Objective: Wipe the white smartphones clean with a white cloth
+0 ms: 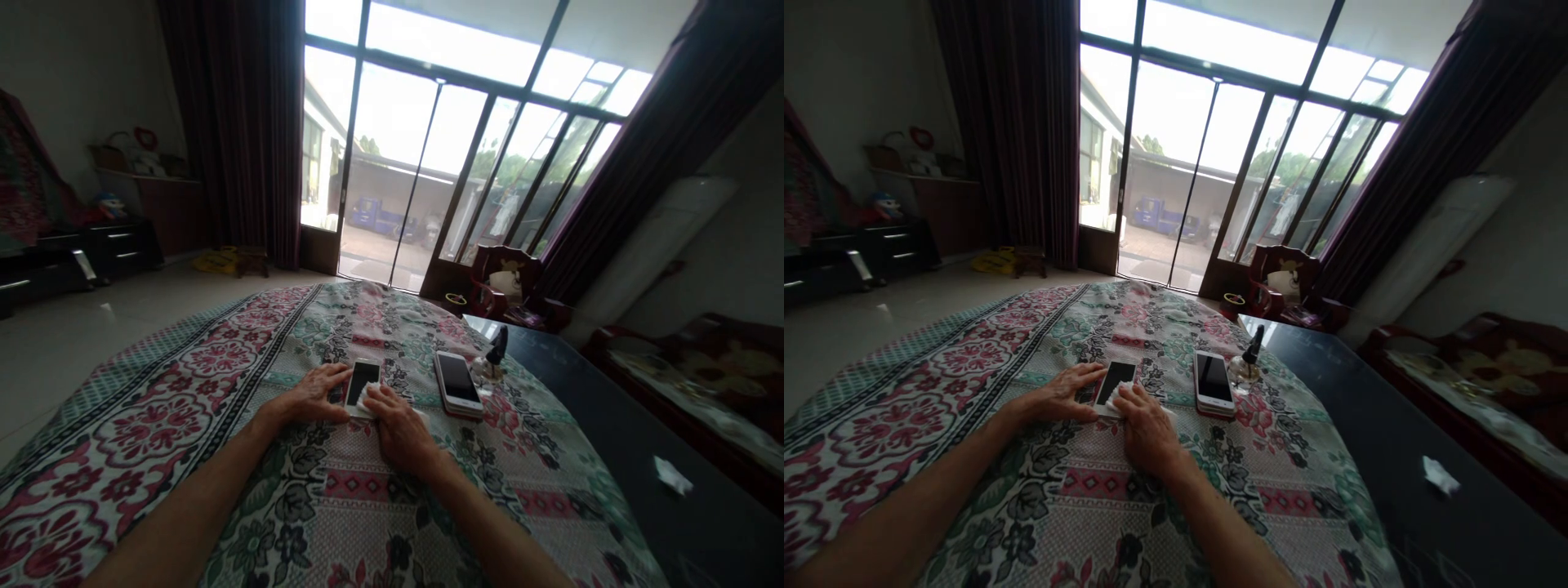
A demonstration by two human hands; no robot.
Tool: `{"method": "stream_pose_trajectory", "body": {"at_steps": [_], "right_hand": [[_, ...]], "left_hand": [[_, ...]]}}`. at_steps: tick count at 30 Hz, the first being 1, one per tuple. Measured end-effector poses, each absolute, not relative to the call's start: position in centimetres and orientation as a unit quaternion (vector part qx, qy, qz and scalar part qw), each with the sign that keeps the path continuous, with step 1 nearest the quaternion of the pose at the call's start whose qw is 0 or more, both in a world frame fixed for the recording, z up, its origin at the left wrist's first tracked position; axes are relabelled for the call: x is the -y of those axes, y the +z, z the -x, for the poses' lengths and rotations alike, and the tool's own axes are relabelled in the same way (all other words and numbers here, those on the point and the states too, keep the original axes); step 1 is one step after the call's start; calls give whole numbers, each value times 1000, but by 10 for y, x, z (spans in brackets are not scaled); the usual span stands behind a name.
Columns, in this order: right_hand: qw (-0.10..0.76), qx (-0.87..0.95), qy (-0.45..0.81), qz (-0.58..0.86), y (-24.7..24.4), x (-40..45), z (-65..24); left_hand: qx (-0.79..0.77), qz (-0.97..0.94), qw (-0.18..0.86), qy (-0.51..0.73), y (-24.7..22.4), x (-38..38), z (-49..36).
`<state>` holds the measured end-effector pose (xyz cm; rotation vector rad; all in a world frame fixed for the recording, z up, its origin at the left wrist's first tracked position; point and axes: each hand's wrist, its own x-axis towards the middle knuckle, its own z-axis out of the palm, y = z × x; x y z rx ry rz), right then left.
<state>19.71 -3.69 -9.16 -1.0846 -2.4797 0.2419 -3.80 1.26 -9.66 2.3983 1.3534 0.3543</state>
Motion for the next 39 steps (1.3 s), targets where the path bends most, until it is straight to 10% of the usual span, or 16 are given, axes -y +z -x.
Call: {"method": "stream_pose_trajectory", "body": {"at_steps": [39], "right_hand": [[194, 912, 91, 349, -89, 21, -189]], "left_hand": [[-489, -846, 180, 114, -94, -10, 38]]}}
